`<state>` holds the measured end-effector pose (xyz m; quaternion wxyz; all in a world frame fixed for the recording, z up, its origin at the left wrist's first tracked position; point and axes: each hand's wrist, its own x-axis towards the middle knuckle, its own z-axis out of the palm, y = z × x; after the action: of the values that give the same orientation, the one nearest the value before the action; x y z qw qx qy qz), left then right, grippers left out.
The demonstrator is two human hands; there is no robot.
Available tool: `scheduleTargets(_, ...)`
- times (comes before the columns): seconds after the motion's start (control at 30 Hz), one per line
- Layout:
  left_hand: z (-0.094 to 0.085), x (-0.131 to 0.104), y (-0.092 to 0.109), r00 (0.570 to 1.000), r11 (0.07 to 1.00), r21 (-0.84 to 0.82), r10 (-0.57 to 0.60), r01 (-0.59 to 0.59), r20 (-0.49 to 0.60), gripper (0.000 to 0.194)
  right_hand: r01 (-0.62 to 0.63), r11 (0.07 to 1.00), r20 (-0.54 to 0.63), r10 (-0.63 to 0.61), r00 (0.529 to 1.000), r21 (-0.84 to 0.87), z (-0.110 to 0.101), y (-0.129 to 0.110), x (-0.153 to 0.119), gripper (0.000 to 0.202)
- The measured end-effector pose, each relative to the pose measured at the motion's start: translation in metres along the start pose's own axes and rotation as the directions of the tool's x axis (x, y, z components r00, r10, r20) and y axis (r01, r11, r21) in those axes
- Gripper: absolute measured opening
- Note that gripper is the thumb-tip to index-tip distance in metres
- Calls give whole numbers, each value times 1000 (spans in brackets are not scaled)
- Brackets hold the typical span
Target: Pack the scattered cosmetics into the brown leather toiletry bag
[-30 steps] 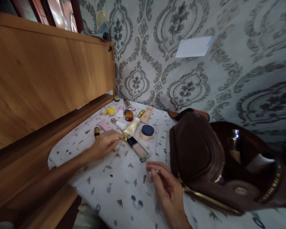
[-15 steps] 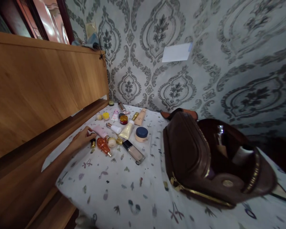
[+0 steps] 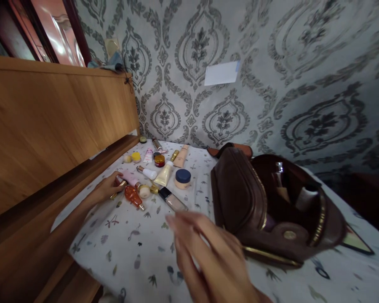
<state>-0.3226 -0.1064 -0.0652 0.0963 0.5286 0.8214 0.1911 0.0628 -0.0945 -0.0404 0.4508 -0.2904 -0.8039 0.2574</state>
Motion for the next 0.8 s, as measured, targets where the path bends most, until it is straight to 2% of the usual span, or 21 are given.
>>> scheduleTargets(0.03, 0, 1, 2, 999, 1000, 13, 28, -28, -22, 44, 41, 998, 101, -35, 994, -57, 9, 4, 9, 29)
scheduleTargets(0.1, -1, 3, 6, 990, 991, 57, 126, -122, -70, 44, 51, 980, 246, -2, 969, -193, 28, 18, 26, 38)
scheduleTargets(0.17, -1, 7, 9, 960, 960, 101, 268, -260, -75, 44, 16, 952, 308, 83, 948, -305, 43, 37, 38, 41)
scheduleTargets(0.23, 1, 14, 11, 916, 913, 102, 400, -395, -30, 45, -23, 919, 347, 172, 922, -393, 53, 52, 44, 41)
scheduleTargets(0.33, 3, 27, 11, 858, 855, 75, 508, -512, 68, 45, -44, 887, 353, 228, 907, -459, 61, 61, 48, 35)
scheduleTargets(0.47, -1, 42, 10, 818, 812, 123, 547, -571, 180, 32, -62, 905, 310, 209, 927, -421, 67, 61, 52, 31)
scheduleTargets(0.53, -5, 47, 11, 812, 798, 168, 545, -579, 209, 31, -78, 916, 292, 205, 934, -394, 71, 63, 53, 33)
scheduleTargets(0.67, -13, 58, 16, 831, 810, 205, 503, -549, 239, 41, -100, 930, 242, 194, 951, -353, 80, 73, 53, 34)
scheduleTargets(0.8, -11, 70, 38, 818, 812, 138, 536, -567, 207, 44, -106, 944, 174, 166, 971, -313, 87, 82, 50, 34)
